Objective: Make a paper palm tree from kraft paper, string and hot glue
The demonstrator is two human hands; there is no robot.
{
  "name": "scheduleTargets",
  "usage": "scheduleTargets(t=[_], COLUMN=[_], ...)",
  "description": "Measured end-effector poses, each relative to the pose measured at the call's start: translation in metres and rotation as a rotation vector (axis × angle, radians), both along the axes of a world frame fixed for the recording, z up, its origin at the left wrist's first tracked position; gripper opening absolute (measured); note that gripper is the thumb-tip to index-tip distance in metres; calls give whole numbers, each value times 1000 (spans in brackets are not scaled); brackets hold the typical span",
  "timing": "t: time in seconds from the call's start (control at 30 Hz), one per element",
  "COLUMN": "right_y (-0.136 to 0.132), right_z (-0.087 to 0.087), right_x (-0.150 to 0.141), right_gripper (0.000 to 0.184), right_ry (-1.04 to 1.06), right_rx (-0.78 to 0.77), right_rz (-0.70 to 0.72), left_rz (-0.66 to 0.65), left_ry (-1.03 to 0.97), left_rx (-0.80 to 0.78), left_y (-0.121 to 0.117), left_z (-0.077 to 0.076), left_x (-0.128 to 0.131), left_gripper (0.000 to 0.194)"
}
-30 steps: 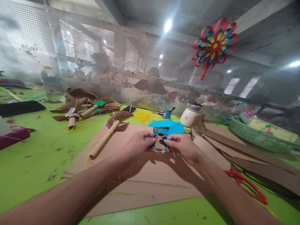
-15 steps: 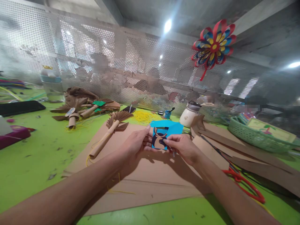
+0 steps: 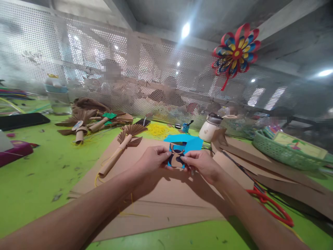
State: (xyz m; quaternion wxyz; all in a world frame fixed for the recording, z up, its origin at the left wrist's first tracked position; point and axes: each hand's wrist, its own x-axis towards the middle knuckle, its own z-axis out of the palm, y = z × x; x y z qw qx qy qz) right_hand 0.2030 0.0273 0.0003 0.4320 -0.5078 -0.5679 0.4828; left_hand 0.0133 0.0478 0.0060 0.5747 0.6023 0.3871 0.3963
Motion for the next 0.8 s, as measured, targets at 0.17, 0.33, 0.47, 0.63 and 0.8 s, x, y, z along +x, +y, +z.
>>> scheduleTargets(t=[0.17, 0.33, 0.47, 0.63, 0.8], right_y=[-1, -1, -1, 0, 1], right_z=[1, 2, 1, -2, -4], right_x=[-2, -3, -3, -2, 0], right_gripper=[39, 39, 39, 37, 35], right_ry=[2, -6, -11, -23, -35], right_rx=[17, 26, 30, 34, 42], right_rz=[-4, 0, 4, 14, 6], left_rz=[-6, -87, -155, -163, -124], left_ry=[-32, -96, -132, -104, -54], left_rx=[-10, -44, -77, -85, -76], left_y=[0, -5, -8, -7, -6], left_z=[-3, 0, 3, 1, -2], left_x=[1, 0, -1, 1, 1], left_gripper=[21, 33, 40, 38, 21])
